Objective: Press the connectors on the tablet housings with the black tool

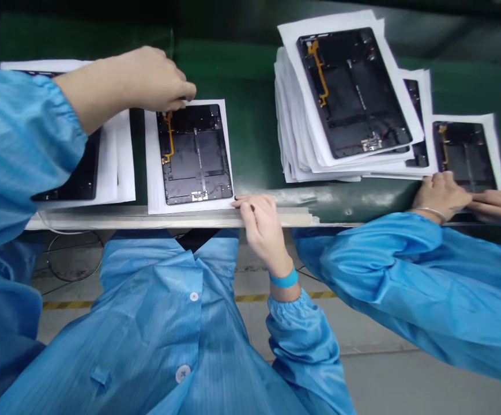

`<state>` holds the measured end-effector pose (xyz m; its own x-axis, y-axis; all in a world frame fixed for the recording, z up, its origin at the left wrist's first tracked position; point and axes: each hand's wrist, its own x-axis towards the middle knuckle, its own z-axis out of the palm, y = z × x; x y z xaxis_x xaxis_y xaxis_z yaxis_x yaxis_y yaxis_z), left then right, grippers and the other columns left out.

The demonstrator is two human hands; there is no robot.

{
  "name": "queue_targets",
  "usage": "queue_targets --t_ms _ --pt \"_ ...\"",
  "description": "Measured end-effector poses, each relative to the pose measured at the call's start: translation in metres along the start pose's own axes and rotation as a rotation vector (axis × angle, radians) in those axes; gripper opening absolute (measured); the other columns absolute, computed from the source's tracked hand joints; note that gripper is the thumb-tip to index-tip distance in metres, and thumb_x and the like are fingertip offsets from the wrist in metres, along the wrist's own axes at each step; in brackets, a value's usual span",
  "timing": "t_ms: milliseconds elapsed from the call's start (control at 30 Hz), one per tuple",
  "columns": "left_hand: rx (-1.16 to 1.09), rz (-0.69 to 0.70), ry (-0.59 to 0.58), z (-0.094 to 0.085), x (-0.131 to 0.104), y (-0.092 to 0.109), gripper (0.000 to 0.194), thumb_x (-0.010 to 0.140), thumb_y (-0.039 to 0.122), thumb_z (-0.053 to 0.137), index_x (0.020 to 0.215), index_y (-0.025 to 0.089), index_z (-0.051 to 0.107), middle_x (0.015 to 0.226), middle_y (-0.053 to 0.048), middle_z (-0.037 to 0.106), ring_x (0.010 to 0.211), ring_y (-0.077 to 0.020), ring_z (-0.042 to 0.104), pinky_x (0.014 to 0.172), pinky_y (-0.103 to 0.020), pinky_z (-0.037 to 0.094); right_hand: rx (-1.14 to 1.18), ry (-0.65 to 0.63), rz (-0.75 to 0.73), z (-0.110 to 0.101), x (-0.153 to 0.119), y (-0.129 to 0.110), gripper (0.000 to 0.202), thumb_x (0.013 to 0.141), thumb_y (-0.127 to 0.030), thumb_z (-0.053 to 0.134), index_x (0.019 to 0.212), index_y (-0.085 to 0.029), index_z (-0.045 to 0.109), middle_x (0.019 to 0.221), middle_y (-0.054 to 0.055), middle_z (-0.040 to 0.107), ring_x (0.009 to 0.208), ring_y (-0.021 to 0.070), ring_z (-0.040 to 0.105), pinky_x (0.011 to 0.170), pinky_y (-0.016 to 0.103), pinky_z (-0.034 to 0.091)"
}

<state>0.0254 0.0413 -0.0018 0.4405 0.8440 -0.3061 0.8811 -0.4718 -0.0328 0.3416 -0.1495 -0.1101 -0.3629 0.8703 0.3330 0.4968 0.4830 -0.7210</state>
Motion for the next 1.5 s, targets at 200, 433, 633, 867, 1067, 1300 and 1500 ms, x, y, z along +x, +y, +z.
queue_targets --t_ms 200,433,633,867,1067,1300,1500 --pt "-0.187 0.185 0.144 0.011 -0.122 0.099 0.029 0.110 0.040 0.075 0.135 0.025 0.080 0.123 -0.011 0.076 0.145 -0.0465 0.067 0.127 -0.063 0.049 0.082 0.170 0.079 -0.003 0.032 0.007 0.053 0.120 -0.063 0.043 0.091 -0.028 0.069 0.086 0.004 0.070 0.084 0.0234 0.066 0.079 0.041 0.050" --pt "-0.222 0.208 0.439 0.123 -0.160 0.132 0.038 0.117 0.036 0.053 0.144 0.030 0.078 0.140 -0.015 0.078 0.137 -0.0370 0.071 0.102 -0.056 0.064 0.050 0.008 0.025 0.023 0.056 0.003 0.051 0.119 -0.065 0.049 0.092 -0.027 0.070 0.083 0.001 0.075 0.093 0.0226 0.072 0.091 0.040 0.056" --pt "-0.297 0.159 0.437 0.147 -0.134 0.123 0.044 0.118 0.029 0.049 0.154 0.040 0.072 0.167 -0.010 0.067 0.155 -0.0338 0.064 0.119 -0.061 0.056 0.138 -0.041 0.144 0.035 0.052 0.004 0.054 0.116 -0.072 0.051 0.095 -0.027 0.072 0.081 0.001 0.076 0.090 0.0223 0.072 0.089 0.040 0.055" --pt "-0.158 0.217 0.497 0.140 -0.121 0.122 0.037 0.118 0.029 0.051 0.146 0.029 0.077 0.154 -0.016 0.075 0.133 -0.0384 0.075 0.109 -0.062 0.058 0.222 0.052 0.151 0.038 0.050 0.007 0.048 0.118 -0.064 0.054 0.094 -0.026 0.072 0.084 -0.001 0.075 0.083 0.0181 0.072 0.086 0.038 0.055" --pt "-0.152 0.231 0.635 0.156 -0.116 0.125 0.033 0.118 0.029 0.054 0.147 0.026 0.070 0.150 -0.015 0.076 0.130 -0.0362 0.071 0.105 -0.059 0.057 0.083 0.165 0.095 0.024 0.057 0.021 0.045 0.119 -0.061 0.052 0.096 -0.027 0.072 0.080 -0.002 0.072 0.079 0.0182 0.073 0.076 0.038 0.055" --pt "-0.136 0.207 0.627 0.157 -0.117 0.126 0.036 0.120 0.031 0.053 0.154 0.028 0.065 0.153 -0.012 0.074 0.133 -0.0345 0.071 0.108 -0.055 0.055 -0.090 0.019 -0.058 0.018 0.067 0.020 0.038 0.122 -0.048 0.049 0.096 -0.028 0.068 0.085 0.002 0.072 0.088 0.0243 0.070 0.092 0.047 0.057" --pt "-0.050 0.211 0.716 0.154 -0.116 0.127 0.032 0.119 0.030 0.058 0.147 0.025 0.073 0.144 -0.012 0.078 0.126 -0.0321 0.072 0.102 -0.052 0.057 -0.233 -0.015 -0.112 0.012 0.064 0.024 0.039 0.122 -0.050 0.043 0.097 -0.028 0.064 0.088 0.004 0.069 0.089 0.0272 0.066 0.099 0.056 0.055"
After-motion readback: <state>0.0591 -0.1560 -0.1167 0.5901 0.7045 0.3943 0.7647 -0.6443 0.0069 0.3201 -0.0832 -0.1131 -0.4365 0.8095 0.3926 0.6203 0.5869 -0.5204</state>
